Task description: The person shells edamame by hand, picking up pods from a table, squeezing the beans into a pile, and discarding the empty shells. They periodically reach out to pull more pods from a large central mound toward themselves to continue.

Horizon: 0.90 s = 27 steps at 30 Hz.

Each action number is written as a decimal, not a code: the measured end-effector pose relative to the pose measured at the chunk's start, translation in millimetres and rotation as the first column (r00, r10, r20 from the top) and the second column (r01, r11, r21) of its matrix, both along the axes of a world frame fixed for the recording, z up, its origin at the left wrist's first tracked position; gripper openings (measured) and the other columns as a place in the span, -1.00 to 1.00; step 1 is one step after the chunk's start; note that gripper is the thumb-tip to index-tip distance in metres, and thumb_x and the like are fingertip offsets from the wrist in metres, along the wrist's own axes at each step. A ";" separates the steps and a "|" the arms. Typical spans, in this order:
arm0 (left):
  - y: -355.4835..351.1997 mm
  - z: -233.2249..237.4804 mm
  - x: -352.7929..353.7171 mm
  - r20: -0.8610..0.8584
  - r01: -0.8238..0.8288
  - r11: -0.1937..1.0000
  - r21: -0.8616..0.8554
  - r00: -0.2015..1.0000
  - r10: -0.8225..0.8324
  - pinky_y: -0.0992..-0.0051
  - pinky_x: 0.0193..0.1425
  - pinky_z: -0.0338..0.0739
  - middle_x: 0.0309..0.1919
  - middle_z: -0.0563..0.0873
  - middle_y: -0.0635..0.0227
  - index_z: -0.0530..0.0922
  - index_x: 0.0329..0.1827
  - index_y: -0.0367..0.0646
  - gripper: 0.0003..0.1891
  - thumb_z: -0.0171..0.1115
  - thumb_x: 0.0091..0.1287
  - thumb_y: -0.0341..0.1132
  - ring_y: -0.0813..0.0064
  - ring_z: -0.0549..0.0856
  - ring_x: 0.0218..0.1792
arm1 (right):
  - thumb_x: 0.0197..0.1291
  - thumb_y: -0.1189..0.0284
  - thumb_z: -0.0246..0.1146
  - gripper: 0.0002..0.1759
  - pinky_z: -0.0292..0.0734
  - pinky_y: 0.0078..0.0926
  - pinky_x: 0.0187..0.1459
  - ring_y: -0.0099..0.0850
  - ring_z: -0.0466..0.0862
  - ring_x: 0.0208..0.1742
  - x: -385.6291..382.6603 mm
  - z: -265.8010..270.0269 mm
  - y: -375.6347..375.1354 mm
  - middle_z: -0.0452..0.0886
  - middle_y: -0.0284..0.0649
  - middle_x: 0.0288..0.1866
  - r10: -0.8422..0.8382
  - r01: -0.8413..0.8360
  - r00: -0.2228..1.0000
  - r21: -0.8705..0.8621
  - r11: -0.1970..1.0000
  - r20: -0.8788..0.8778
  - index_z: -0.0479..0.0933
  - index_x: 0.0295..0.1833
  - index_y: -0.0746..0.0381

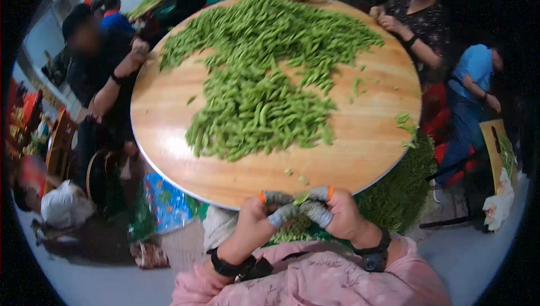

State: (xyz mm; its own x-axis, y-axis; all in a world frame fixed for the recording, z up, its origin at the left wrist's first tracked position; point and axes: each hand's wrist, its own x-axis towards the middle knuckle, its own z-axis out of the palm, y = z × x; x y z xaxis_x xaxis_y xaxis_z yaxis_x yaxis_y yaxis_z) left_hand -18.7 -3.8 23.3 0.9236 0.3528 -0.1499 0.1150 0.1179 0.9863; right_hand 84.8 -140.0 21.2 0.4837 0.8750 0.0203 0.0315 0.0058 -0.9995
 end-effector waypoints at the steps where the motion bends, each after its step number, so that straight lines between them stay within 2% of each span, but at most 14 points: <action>1: -2.2 -0.4 1.9 0.056 -0.013 0.999 -0.043 0.998 0.016 0.68 -0.47 0.42 -0.53 0.58 0.44 0.50 -0.31 -0.32 -0.88 0.14 0.12 -0.47 0.68 0.53 -0.54 | 0.07 0.57 0.09 -0.85 0.40 -0.66 -0.26 -0.63 0.46 -0.32 2.2 -2.1 0.9 0.52 -0.32 -0.38 -0.018 0.018 1.000 0.027 0.999 0.016 0.45 -0.21 0.35; 3: -4.2 -2.6 0.5 0.087 -0.036 0.995 -0.098 0.995 0.044 0.69 -0.46 0.42 -0.53 0.58 0.46 0.50 -0.31 -0.33 -0.88 0.13 0.12 -0.47 0.68 0.53 -0.52 | 0.08 0.58 0.08 -0.84 0.40 -0.66 -0.25 -0.63 0.46 -0.30 2.7 -3.0 0.3 0.52 -0.31 -0.36 -0.029 0.029 1.000 0.040 0.999 0.008 0.45 -0.19 0.36; 5: -2.0 -4.2 1.7 0.153 0.023 0.995 0.094 0.988 -0.038 0.67 -0.43 0.45 -0.49 0.59 0.39 0.50 -0.28 -0.34 -0.87 0.15 0.09 -0.53 0.65 0.55 -0.51 | 0.09 0.60 0.07 -0.83 0.41 -0.64 -0.23 -0.61 0.47 -0.28 4.9 0.5 -0.3 0.52 -0.31 -0.33 -0.008 0.014 0.993 0.050 0.999 -0.117 0.43 -0.17 0.38; 6: -0.5 -3.4 2.3 0.141 0.023 0.996 0.086 0.989 -0.035 0.67 -0.43 0.45 -0.49 0.59 0.39 0.50 -0.28 -0.34 -0.87 0.15 0.09 -0.53 0.65 0.55 -0.51 | 0.09 0.60 0.07 -0.83 0.41 -0.64 -0.23 -0.61 0.47 -0.28 5.6 -1.4 -1.9 0.52 -0.31 -0.33 -0.007 0.013 0.992 0.043 0.999 -0.128 0.43 -0.17 0.38; 8: 2.5 -0.7 3.3 0.142 0.092 0.905 0.415 0.976 -0.164 0.68 -0.40 0.44 -0.51 0.59 0.39 0.51 -0.30 -0.34 -0.87 0.15 0.08 -0.54 0.67 0.54 -0.50 | 0.09 0.61 0.07 -0.83 0.41 -0.64 -0.19 -0.59 0.48 -0.26 7.6 -3.9 -4.5 0.52 -0.31 -0.30 0.000 0.002 0.985 0.012 1.000 -0.174 0.43 -0.17 0.39; 11: 1.9 -2.6 3.1 0.080 0.108 0.879 0.464 0.983 -0.163 0.69 -0.39 0.43 -0.52 0.59 0.38 0.52 -0.32 -0.34 -0.88 0.15 0.06 -0.54 0.68 0.54 -0.50 | 0.09 0.61 0.07 -0.84 0.41 -0.64 -0.18 -0.59 0.48 -0.24 8.6 -2.9 -5.7 0.53 -0.29 -0.29 -0.003 0.003 0.984 -0.001 1.000 -0.179 0.43 -0.18 0.39; 15: 1.5 -2.0 3.8 0.048 0.155 0.858 0.489 0.978 -0.204 0.68 -0.37 0.44 -0.51 0.60 0.38 0.53 -0.33 -0.34 -0.89 0.16 0.07 -0.54 0.68 0.54 -0.48 | 0.08 0.62 0.07 -0.85 0.40 -0.64 -0.18 -0.59 0.49 -0.24 11.5 -4.0 -8.7 0.53 -0.28 -0.29 0.019 -0.021 0.995 -0.023 1.000 -0.102 0.44 -0.21 0.38; 17: -2.5 -8.6 3.9 0.139 0.066 0.958 0.279 0.984 -0.108 0.59 -0.42 0.44 -0.56 0.58 0.20 0.52 -0.32 -0.32 -0.85 0.18 0.01 -0.54 0.56 0.56 -0.52 | 0.07 0.62 0.08 -0.86 0.40 -0.65 -0.18 -0.59 0.49 -0.24 8.4 -4.2 -8.4 0.53 -0.28 -0.29 0.007 -0.009 0.994 -0.019 1.000 -0.112 0.45 -0.21 0.38; 18: -2.7 -7.1 3.9 0.138 0.065 0.958 0.278 0.985 -0.107 0.59 -0.42 0.44 -0.56 0.58 0.20 0.52 -0.32 -0.32 -0.85 0.18 0.01 -0.54 0.56 0.56 -0.52 | 0.07 0.62 0.08 -0.86 0.40 -0.65 -0.19 -0.59 0.49 -0.24 6.6 -4.6 -8.5 0.53 -0.28 -0.29 -0.007 0.005 0.993 -0.014 1.000 -0.122 0.45 -0.22 0.38; 20: -2.7 -3.0 3.7 0.107 0.106 0.965 0.238 0.985 -0.135 0.68 -0.33 0.45 -0.45 0.62 0.36 0.51 -0.30 -0.37 -0.87 0.15 0.09 -0.55 0.67 0.55 -0.42 | 0.07 0.62 0.09 -0.86 0.40 -0.64 -0.19 -0.59 0.49 -0.25 3.6 -9.2 -8.7 0.53 -0.28 -0.29 -0.017 0.015 0.990 -0.009 1.000 -0.138 0.45 -0.22 0.38; 23: -8.7 -15.9 0.8 0.107 0.033 0.985 0.172 0.993 -0.051 0.67 -0.34 0.45 -0.45 0.62 0.36 0.51 -0.29 -0.37 -0.87 0.15 0.09 -0.53 0.67 0.55 -0.43 | 0.06 0.62 0.09 -0.85 0.41 -0.64 -0.19 -0.59 0.49 -0.25 2.5 -10.0 -8.9 0.53 -0.28 -0.29 -0.031 0.029 0.987 -0.016 0.999 -0.160 0.45 -0.21 0.38; 24: -8.6 -15.9 0.4 0.102 0.031 0.985 0.170 0.994 -0.049 0.67 -0.34 0.45 -0.45 0.62 0.36 0.51 -0.29 -0.37 -0.87 0.15 0.09 -0.53 0.67 0.55 -0.43 | 0.06 0.62 0.10 -0.85 0.41 -0.64 -0.19 -0.59 0.49 -0.25 1.7 -9.4 -8.9 0.53 -0.28 -0.29 -0.037 0.033 0.985 -0.024 0.999 -0.167 0.45 -0.21 0.39; 26: -7.8 -14.9 1.2 0.129 0.021 0.931 0.364 0.989 -0.073 0.67 -0.35 0.45 -0.46 0.62 0.36 0.52 -0.29 -0.35 -0.86 0.16 0.08 -0.52 0.68 0.55 -0.44 | 0.06 0.62 0.10 -0.84 0.41 -0.64 -0.19 -0.59 0.50 -0.26 2.1 -8.3 -8.4 0.53 -0.28 -0.30 -0.054 0.052 0.980 -0.020 0.998 -0.192 0.44 -0.20 0.39; 27: -7.0 -14.7 2.4 0.124 0.023 0.933 0.360 0.990 -0.073 0.67 -0.35 0.45 -0.46 0.62 0.36 0.52 -0.29 -0.35 -0.86 0.16 0.08 -0.52 0.68 0.55 -0.44 | 0.06 0.62 0.10 -0.84 0.42 -0.64 -0.20 -0.59 0.50 -0.26 3.1 -7.8 -8.6 0.54 -0.29 -0.30 -0.075 0.073 0.975 -0.015 0.997 -0.210 0.44 -0.19 0.39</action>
State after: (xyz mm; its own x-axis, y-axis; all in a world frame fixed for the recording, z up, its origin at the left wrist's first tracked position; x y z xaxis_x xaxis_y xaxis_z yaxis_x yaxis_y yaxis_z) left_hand -16.3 -10.8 8.6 0.9435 0.3149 0.1032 -0.0236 -0.2470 0.9687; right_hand 87.9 -148.6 13.4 0.5400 0.8363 -0.0948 -0.1793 0.0042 -0.9838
